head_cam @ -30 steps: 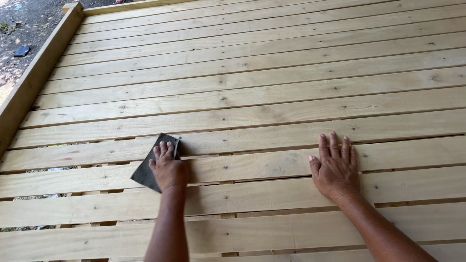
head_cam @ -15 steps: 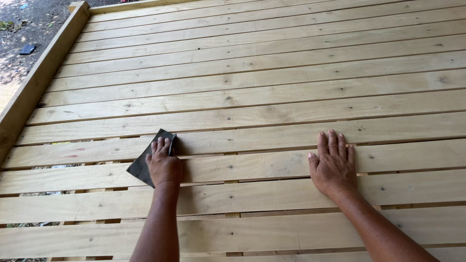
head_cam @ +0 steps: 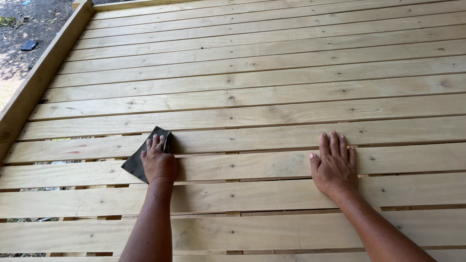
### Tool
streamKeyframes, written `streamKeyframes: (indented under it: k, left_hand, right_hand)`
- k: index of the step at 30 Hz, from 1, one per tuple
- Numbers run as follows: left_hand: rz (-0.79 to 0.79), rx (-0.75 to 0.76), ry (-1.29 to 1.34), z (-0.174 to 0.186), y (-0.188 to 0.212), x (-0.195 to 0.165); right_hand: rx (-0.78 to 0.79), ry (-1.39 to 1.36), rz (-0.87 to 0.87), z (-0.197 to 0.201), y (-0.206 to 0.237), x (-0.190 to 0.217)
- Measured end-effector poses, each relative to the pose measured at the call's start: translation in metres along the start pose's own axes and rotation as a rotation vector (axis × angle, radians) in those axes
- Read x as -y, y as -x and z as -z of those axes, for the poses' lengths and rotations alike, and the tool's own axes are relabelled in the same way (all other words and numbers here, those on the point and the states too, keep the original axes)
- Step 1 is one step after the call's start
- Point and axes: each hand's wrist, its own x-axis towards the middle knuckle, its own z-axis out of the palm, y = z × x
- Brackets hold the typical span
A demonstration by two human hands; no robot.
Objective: The person sands the slatted wooden panels of a large furniture frame by hand, rubbing a piece of sandpaper back and forth across the planks. They work across different sections of the panel, repositioning the sandpaper and continuing to smooth the wood surface.
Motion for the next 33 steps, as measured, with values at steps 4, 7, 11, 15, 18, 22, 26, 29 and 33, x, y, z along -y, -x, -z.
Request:
streamKeyframes:
  k: [4,7,11,15,18,22,26,29,33]
  left_hand:
    - [-0.075,-0.029,-0.036,-0.027,0.025,-0.047]
    - [-0.258,0.105,0.033,-0.041,0.050,-0.070]
    - [-0.302,0.082,-0.029,-0.018,0.033,-0.031]
    - [-0.028,0.051,-0.048,-0.007,0.002,-0.004]
    - [-0.217,-0.036,-0.144,-0.030,0.018,-0.055]
    - [-0.434,0.128,0.118,-0.075,0.078,-0.185]
    - [-0.555,0.218,0.243,-0.091,0.096,-0.252]
    - [-0.513,0.184,0.210,-0.076,0.059,-0.213]
    - [-0.267,0.064,0.100,-0.046,-0.002,-0.118]
  right_hand:
    - [0.000,0.027,0.009,-0.004,-0.006,0.012]
    - [0.020,0.014,0.021,-0.005,-0.008,0.017]
    - [0.022,-0.007,0.045,-0.002,-0.008,0.016]
    - [-0.015,0.020,0.035,0.001,-0.007,0.019]
    - [-0.023,-0.018,0.045,0.000,-0.006,0.025]
    - [-0.077,-0.067,0.066,-0.001,-0.006,0.029]
    - [-0.120,-0.109,0.081,0.001,-0.005,0.024]
    - [-0.078,-0.104,0.057,0.003,-0.006,0.022]
    - [-0.067,-0.084,0.055,0.002,-0.008,0.026]
